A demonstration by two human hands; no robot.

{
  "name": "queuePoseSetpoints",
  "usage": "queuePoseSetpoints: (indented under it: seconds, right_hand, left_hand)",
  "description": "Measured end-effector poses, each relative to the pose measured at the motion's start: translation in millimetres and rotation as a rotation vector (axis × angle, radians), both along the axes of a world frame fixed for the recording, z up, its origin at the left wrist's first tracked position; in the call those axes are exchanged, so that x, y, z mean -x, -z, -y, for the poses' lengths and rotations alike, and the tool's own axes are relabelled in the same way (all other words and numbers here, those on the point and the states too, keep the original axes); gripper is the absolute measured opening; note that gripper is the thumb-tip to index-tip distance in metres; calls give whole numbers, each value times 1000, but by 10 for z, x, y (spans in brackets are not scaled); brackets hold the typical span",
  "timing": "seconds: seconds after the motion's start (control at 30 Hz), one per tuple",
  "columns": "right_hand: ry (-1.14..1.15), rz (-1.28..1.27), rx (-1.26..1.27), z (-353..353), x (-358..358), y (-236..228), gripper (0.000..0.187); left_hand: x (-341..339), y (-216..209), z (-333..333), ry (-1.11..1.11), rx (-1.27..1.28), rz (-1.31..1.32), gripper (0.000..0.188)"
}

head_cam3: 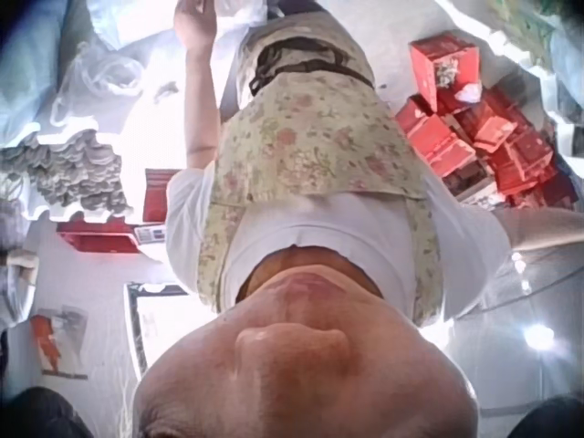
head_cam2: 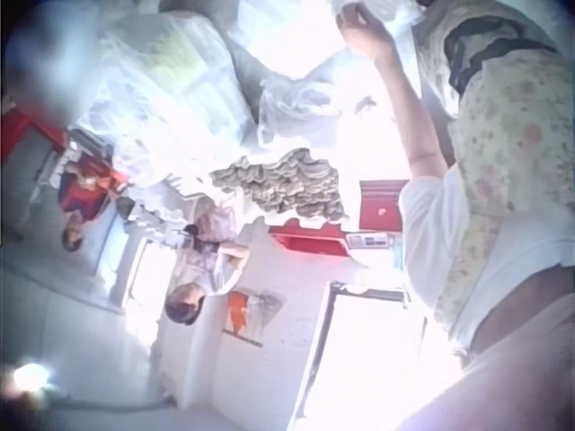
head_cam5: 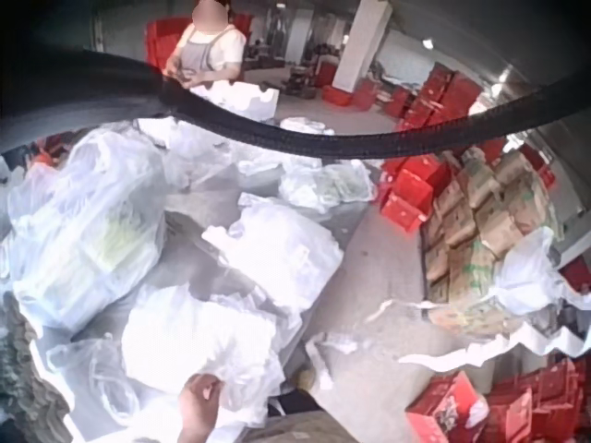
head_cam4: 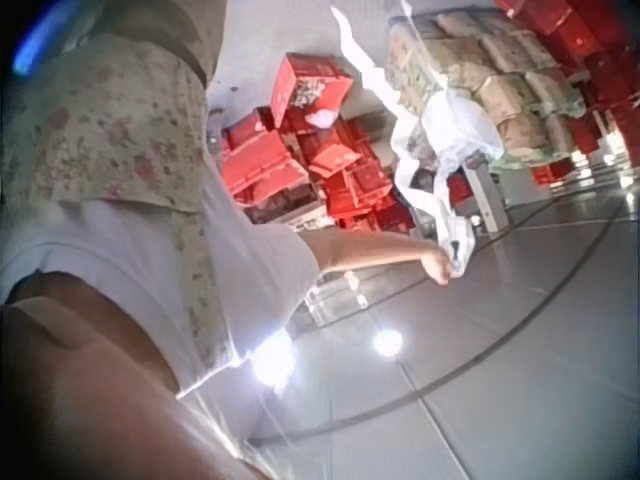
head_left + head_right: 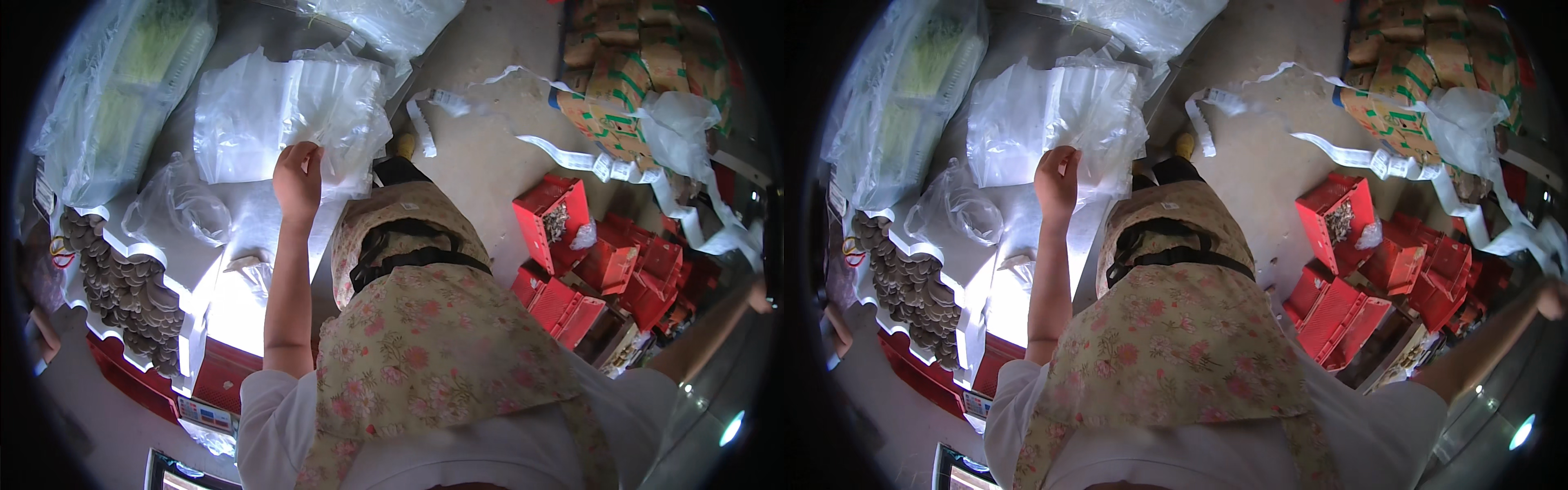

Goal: The person repeatedly tears off printed labels from a roll and affixes them to small clear plastic bags on a table. The person handles the bags and labels by hand, placing each labeled bag back on the table. The workspace contains stacks of similar bags, red crates, and cardboard boxes.

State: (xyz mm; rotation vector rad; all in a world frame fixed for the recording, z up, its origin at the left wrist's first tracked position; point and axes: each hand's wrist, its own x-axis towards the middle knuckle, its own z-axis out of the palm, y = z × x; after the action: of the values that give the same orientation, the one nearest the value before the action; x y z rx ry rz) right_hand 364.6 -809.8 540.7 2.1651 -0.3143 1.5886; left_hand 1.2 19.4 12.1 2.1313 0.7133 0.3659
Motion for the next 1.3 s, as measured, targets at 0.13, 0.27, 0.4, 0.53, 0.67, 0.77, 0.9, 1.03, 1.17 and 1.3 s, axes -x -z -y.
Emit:
queuePoseSetpoints:
  seconds: [0.13,0.27,0.4,0.53,0.67,0.77,0.9,1.03,1.17,1.3]
  right_hand:
    - [-242,-230,58,-1074,53,1790,24]
    - [-599,-433,-143,-2467,331,2847,20]
    - [-848,-723,-516,-3608,661,3286,18]
    - [-1078,-1107,-491,-4426,910,3544,25]
    - [-1387,-1317,-632,-5333,1272,3586,20]
    - [-1527,-1338,-851,-5693,1470,3664,20]
    - [-1551,-1312,-738,-5946,1671,3471,21]
    - [-1453,-1217,-554,-5872,1651,3341,23]
    - [-1282,-1127,-180,-5568,1672,3136,24]
    - [-1094,-1031,-179,-5083,1912,3078,23]
  left_hand:
    - [88,-113,-179,-90,185,39,10]
    - [134,-176,-413,-212,510,85,11]
    - [317,-77,-785,-399,769,197,13]
    - [366,27,-1045,-816,-200,206,18]
    - [-105,-570,-428,-559,-274,474,17]
    - [-568,-663,351,25,482,467,39]
    - [-1027,-844,938,357,520,503,44]
    - [-1073,-969,1209,525,898,500,38]
    - [-1097,-1015,1521,526,974,709,38]
    - [-1035,-1201,1552,510,708,437,31]
